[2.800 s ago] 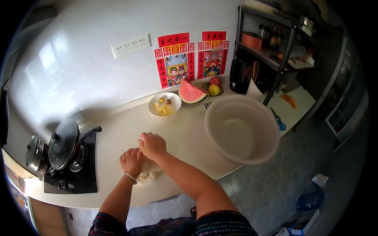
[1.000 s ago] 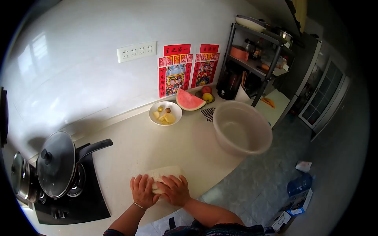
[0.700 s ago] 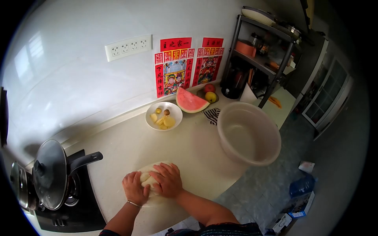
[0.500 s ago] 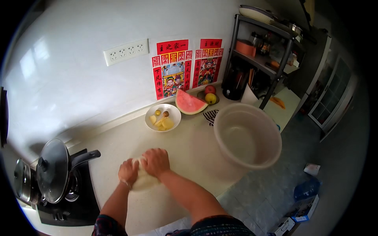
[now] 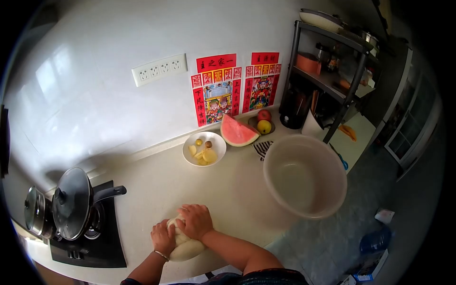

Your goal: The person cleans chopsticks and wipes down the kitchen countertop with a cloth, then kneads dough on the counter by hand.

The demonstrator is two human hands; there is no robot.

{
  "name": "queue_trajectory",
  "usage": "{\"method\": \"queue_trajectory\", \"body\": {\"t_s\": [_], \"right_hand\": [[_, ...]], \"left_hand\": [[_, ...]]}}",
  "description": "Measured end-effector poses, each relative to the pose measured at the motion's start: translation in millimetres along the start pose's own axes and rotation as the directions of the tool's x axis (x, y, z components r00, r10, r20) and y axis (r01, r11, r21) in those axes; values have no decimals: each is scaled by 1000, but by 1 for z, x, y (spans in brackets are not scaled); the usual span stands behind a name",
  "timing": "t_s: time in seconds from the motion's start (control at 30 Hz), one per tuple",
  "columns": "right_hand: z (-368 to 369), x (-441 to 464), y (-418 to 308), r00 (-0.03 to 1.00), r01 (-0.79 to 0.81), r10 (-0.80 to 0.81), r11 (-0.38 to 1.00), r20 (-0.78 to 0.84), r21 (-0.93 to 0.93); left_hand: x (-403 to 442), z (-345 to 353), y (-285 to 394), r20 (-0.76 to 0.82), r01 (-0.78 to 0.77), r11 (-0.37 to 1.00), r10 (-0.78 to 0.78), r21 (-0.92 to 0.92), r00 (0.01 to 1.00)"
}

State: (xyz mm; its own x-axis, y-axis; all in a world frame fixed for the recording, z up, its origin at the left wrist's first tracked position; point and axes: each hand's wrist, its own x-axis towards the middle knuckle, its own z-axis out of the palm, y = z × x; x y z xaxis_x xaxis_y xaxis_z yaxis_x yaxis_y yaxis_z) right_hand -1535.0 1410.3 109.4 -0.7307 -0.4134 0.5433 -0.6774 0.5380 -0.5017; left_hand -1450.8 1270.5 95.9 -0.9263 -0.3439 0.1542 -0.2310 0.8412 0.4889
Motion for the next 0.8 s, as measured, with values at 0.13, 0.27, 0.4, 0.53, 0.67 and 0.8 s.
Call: {"method": "queue_trajectory", "body": {"t_s": [0.13,0.27,0.4,0.53,0.67,0.8], "right_hand": [[14,16,9,992,-119,120,993,45,-14],[29,40,19,981,-181,182,983,68,-23],[47,68,34,956,-276,285,955,69,-109],[20,64,18,729,-366,422,906,538,-215],[-46,27,-3,814,-68,135,988,564,-138],[-108,-2,-34,842,-167,123,985,526,35]], "left_hand": [[22,9,-14,39,-9,996,5,89,999],[62,4,-11,141,193,981,-189,-11,972],[89,12,-27,109,127,978,-109,-167,988],[66,25,-41,-46,-111,981,105,-160,993],[14,-39,13,312,177,942,-83,-286,947],[-18,-17,80,-99,-203,957,227,209,969]]}}
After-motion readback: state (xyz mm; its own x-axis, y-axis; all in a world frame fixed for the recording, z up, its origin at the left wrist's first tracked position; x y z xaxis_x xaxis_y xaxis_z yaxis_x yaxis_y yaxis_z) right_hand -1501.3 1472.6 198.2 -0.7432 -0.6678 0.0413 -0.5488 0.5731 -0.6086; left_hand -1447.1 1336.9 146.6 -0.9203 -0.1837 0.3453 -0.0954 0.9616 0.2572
